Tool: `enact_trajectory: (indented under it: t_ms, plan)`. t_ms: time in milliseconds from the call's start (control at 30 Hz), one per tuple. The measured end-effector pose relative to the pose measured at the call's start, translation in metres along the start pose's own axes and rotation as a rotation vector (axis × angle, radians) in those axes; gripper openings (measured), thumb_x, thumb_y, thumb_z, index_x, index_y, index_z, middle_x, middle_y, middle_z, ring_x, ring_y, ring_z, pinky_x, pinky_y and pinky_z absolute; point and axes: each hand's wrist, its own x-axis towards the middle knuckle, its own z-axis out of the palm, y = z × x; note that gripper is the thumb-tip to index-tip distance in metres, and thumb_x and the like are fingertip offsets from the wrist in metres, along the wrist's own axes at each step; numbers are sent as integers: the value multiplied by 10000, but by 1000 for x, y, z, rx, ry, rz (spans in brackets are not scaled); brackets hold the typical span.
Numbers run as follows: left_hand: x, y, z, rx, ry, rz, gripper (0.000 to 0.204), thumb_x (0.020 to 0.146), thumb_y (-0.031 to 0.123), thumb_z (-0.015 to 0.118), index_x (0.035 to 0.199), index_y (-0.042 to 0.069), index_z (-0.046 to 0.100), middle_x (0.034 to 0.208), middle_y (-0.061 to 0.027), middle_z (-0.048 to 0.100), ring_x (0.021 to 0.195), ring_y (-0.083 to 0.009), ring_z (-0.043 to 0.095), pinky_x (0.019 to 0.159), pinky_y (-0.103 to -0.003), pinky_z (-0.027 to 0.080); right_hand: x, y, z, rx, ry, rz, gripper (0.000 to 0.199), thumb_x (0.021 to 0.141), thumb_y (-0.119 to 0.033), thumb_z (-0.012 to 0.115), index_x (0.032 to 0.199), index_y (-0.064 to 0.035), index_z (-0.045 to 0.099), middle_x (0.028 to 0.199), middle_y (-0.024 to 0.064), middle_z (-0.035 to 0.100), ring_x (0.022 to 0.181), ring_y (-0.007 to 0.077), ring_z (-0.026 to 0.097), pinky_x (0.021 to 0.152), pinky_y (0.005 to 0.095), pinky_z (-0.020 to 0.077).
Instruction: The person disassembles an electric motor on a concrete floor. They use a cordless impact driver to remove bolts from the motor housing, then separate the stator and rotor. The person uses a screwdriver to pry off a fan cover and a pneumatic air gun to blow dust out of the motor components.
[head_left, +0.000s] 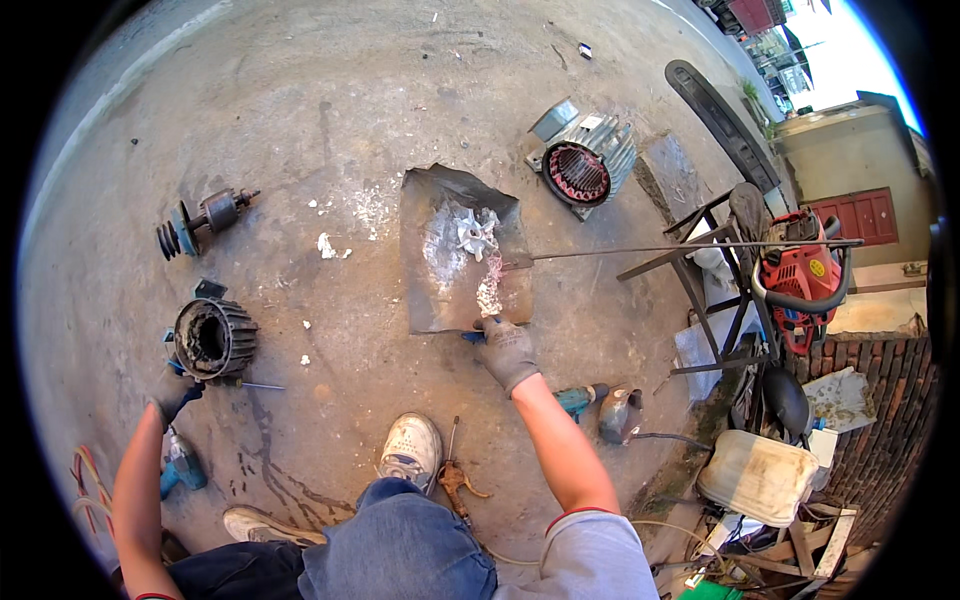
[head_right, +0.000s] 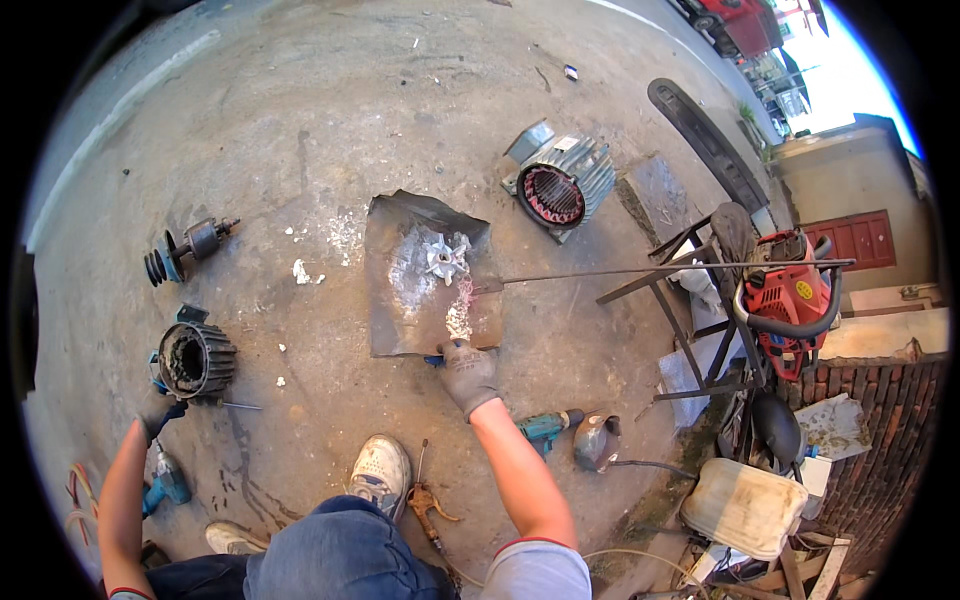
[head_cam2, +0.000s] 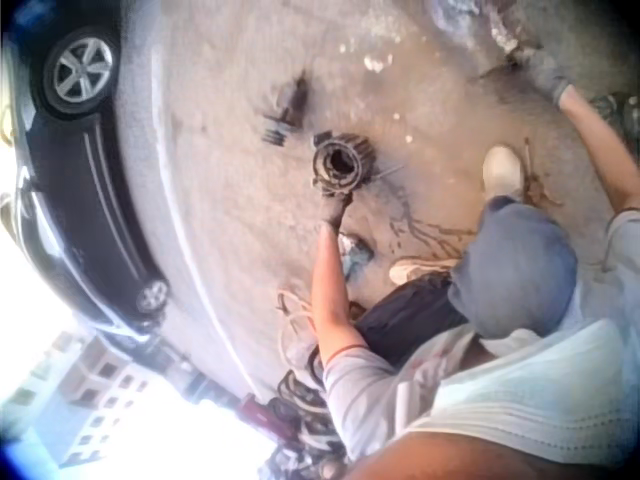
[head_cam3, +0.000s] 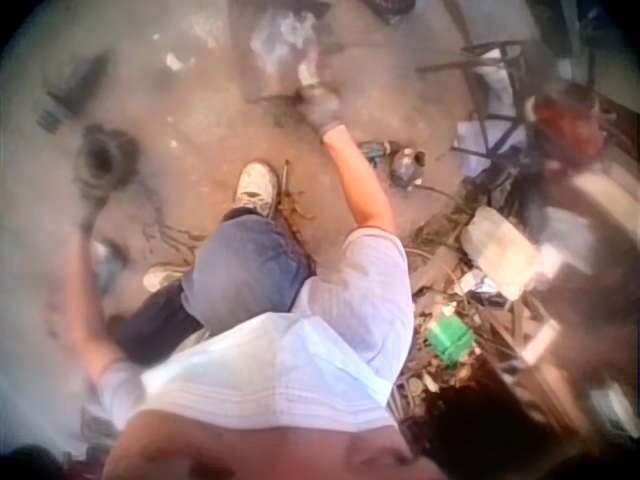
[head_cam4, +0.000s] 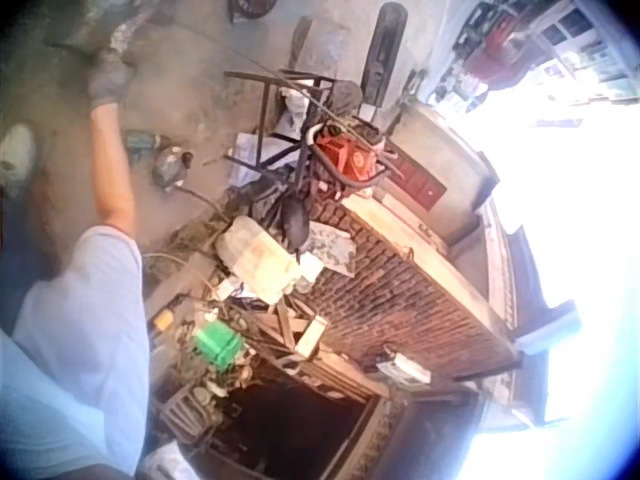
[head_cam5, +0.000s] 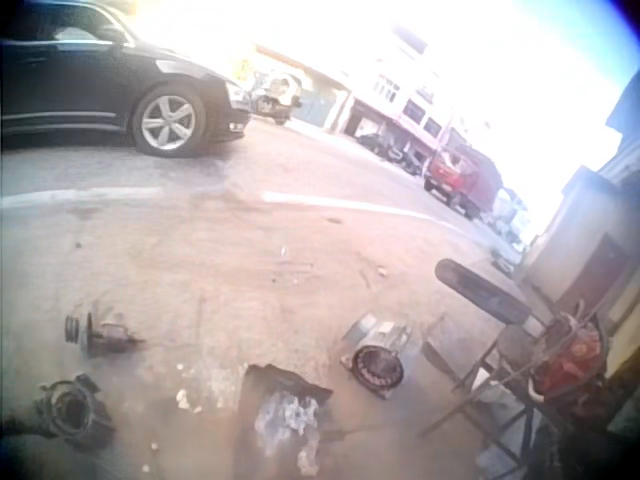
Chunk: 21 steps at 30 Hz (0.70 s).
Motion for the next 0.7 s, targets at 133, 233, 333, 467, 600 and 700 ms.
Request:
enact_trajectory:
  t_ms: [133, 233, 333, 467, 600, 700]
  plan:
    - [-15, 10, -7, -40, -73, 16, 463, 852, 60, 649, 1285, 133, 501, 946, -56, 655, 731, -159, 645, 636, -302, 554, 0, -17, -25, 84, -54, 68, 346, 813, -308, 700, 1089, -98, 696, 1087, 152, 685, 961, 341, 670, 854, 431, 519]
    - [-18, 19, -1, 5, -31, -70, 437, 860, 102, 662, 1273, 138, 521, 987, -56, 658, 775, -156, 653, 680, -304, 564, 3, -20, -36, 136, -124, 102, 382, 842, -359, 678, 1119, -96, 687, 1156, 156, 676, 1027, 336, 660, 902, 425, 502]
    - [-30, 32, 10, -34, 26, -78, 401, 862, 122, 666, 1249, 123, 561, 992, -40, 656, 812, -133, 644, 687, -292, 559, 6, -30, -45, 188, -159, 89, 458, 828, -340, 698, 1200, -77, 653, 1160, 185, 669, 1076, 344, 638, 921, 424, 495]
    - [-23, 34, 9, 167, 12, -29, 503, 848, 53, 631, 1333, 124, 518, 975, -52, 666, 803, -133, 658, 683, -280, 562, 0, -32, -52, 250, -142, 78, 476, 815, -262, 726, 1230, -50, 628, 1199, 174, 642, 1030, 360, 640, 926, 440, 486]
    - [-13, 34, 6, 323, 115, -65, 376, 840, 61, 642, 1213, 104, 649, 944, -37, 683, 771, -104, 630, 663, -274, 534, -26, -78, -90, 416, 98, 90, 435, 837, -143, 724, 1247, -50, 613, 1186, 166, 637, 814, 290, 677, 759, 372, 542]
    - [0, 7, -11, 12, 174, -5, 342, 843, 31, 611, 1164, 126, 681, 927, -15, 692, 832, -125, 649, 738, -299, 560, -32, -130, -78, 650, 208, -337, 496, 825, -121, 752, 1286, -51, 583, 1208, 167, 624, 736, 239, 664, 711, 333, 549]
